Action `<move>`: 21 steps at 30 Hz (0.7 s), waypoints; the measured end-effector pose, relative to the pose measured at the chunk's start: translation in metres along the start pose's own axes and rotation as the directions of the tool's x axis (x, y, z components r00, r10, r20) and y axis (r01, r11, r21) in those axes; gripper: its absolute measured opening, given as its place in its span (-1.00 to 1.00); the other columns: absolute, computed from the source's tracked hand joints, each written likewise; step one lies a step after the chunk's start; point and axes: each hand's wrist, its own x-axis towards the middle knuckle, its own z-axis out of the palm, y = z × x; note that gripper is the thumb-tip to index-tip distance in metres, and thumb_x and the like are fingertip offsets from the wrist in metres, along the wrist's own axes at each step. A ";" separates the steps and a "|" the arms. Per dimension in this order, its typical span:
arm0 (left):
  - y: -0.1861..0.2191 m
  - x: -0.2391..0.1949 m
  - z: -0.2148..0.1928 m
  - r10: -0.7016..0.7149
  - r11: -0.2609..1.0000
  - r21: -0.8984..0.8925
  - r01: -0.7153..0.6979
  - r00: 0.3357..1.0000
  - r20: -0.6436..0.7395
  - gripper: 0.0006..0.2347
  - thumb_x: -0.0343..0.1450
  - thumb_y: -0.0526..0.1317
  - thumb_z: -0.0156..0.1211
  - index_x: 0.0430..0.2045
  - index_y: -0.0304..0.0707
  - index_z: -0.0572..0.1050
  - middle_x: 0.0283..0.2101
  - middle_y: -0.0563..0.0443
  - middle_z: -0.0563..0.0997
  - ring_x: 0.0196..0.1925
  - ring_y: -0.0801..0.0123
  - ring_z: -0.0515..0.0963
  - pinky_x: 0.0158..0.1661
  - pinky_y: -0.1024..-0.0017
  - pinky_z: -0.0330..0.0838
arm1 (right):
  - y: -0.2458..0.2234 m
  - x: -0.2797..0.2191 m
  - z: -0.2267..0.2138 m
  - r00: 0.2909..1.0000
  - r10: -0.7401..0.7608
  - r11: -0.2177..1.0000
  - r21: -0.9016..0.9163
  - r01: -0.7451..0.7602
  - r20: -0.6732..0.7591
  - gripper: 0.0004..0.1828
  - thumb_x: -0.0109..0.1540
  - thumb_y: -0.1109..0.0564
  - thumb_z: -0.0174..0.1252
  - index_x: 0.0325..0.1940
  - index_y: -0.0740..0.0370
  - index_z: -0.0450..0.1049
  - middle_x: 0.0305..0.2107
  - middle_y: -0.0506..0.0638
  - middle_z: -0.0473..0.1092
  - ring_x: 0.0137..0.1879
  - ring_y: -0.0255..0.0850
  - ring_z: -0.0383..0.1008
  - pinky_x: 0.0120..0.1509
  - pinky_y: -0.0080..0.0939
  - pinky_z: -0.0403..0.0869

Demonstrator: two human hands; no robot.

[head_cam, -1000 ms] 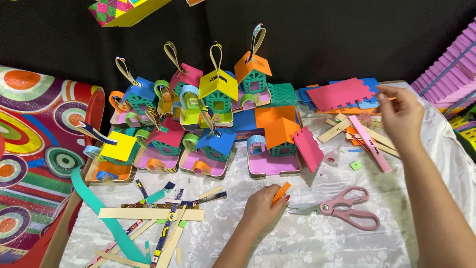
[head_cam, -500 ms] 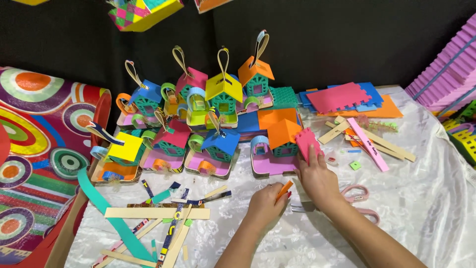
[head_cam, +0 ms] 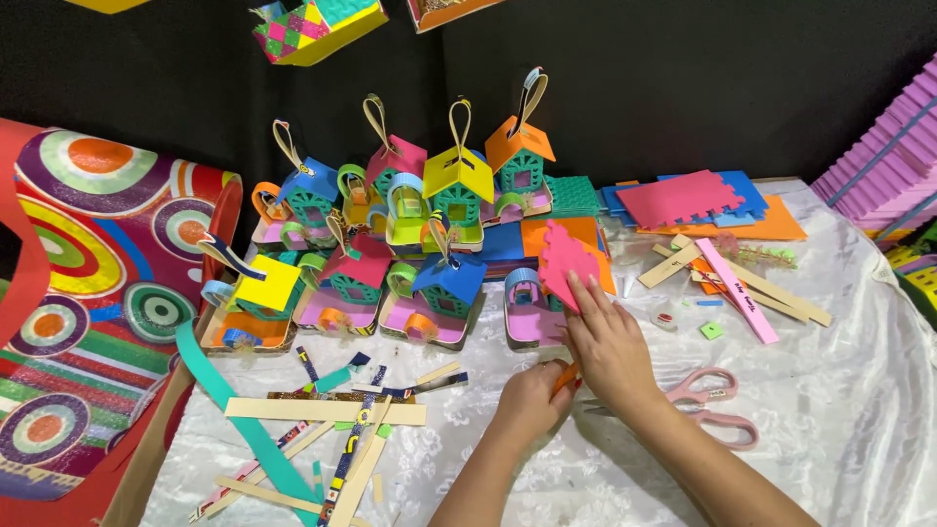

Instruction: Assembling small decorative houses using colorful foam pieces and scissors.

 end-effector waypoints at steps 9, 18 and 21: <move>0.001 0.004 0.002 -0.019 0.998 0.067 0.015 0.998 0.062 -0.84 0.44 -0.19 0.10 -0.27 -0.27 0.54 -0.36 -0.18 0.63 -0.39 -0.16 0.56 -0.42 0.03 0.38 | 0.008 -0.009 0.008 0.992 -0.074 0.981 0.171 0.091 -0.103 -0.83 0.36 0.08 0.09 -0.22 0.23 0.43 0.46 0.14 0.14 0.52 0.11 0.24 0.18 0.08 0.43; 0.018 0.004 -0.009 0.024 0.996 0.081 -0.030 0.997 0.080 -0.87 0.48 -0.18 0.05 -0.27 -0.21 0.49 -0.39 -0.14 0.60 -0.46 -0.13 0.51 -0.48 0.05 0.33 | 0.008 -0.014 0.007 0.975 -0.110 0.967 0.206 0.150 -0.195 -0.85 0.33 0.08 0.20 -0.15 0.21 0.49 0.41 0.11 0.21 0.51 0.06 0.25 0.24 0.10 0.38; 0.027 0.004 -0.016 -0.032 0.997 0.068 0.024 0.993 0.112 -0.86 0.48 -0.18 0.04 -0.21 -0.20 0.49 -0.32 -0.16 0.63 -0.41 -0.17 0.54 -0.45 0.02 0.36 | 0.008 -0.017 0.009 0.977 -0.108 0.964 0.219 0.147 -0.184 -0.86 0.33 0.08 0.21 -0.17 0.20 0.48 0.43 0.08 0.18 0.50 0.06 0.28 0.25 0.10 0.37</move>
